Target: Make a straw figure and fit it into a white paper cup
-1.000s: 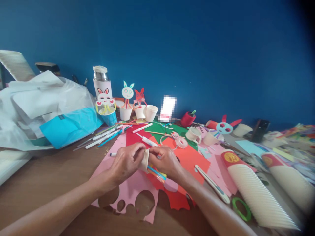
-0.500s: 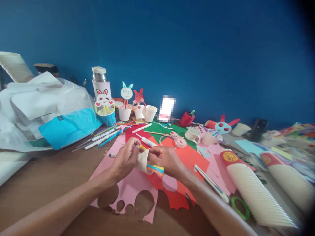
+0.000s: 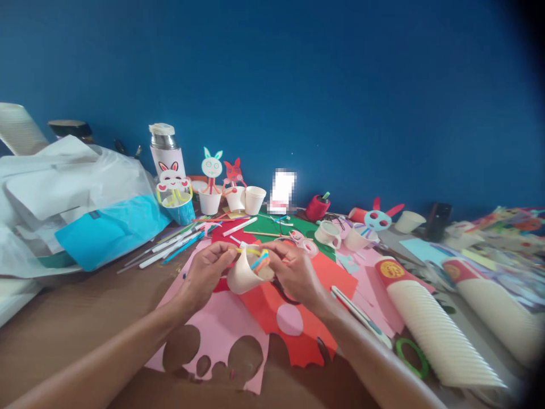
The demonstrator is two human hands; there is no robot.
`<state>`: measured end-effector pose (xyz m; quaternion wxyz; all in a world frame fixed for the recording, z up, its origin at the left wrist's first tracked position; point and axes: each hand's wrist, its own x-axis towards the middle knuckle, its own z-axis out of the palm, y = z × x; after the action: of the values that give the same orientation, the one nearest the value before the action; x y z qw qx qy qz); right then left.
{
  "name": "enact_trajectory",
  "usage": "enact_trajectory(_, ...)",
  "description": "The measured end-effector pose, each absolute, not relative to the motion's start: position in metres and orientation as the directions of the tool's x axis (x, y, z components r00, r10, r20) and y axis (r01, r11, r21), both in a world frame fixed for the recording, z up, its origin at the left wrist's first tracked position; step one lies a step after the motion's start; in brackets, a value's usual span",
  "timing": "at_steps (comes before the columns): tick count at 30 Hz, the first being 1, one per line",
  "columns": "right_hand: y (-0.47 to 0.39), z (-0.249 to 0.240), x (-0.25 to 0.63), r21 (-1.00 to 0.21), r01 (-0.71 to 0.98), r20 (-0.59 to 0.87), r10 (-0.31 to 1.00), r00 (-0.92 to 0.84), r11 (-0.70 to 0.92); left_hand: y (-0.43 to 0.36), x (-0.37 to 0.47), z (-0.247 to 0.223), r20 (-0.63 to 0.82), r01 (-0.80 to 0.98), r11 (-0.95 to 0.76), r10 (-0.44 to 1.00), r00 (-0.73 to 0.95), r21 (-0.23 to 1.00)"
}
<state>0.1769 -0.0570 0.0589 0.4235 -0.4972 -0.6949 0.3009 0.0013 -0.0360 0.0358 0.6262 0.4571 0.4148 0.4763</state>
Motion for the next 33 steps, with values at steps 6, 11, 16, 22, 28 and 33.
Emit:
enact_trajectory(6,-0.059,0.054,0.175,-0.762,0.410,0.494,0.859,-0.134,0.502,-0.032,-0.001,0.042,-0.127,-0.409,0.203,0.971,0.204,0.890)
enact_trajectory(11,-0.062,0.040,0.163,-0.807,0.451,0.406,0.913,-0.046,0.382,-0.039,0.003,0.039,-0.113,-0.511,0.207,0.971,0.210,0.834)
enact_trajectory(16,-0.064,0.037,0.154,-0.871,0.391,0.326,0.945,0.004,0.298,-0.049,0.008,0.041,-0.183,-0.497,0.249,0.967,0.178,0.831)
enact_trajectory(22,-0.058,0.046,0.169,-0.928,0.271,0.250,0.967,-0.055,0.256,-0.045,0.003,0.045,-0.180,-0.479,0.257,0.963,0.200,0.839)
enact_trajectory(28,-0.052,0.049,0.182,-0.934,0.218,0.250,0.954,-0.164,0.282,-0.040,-0.001,0.042,-0.074,-0.438,0.111,0.992,0.100,0.892)
enact_trajectory(33,-0.049,0.051,0.194,-0.884,0.317,0.311,0.938,-0.150,0.344,-0.036,-0.003,0.042,-0.075,-0.509,0.130,0.989,0.127,0.851)
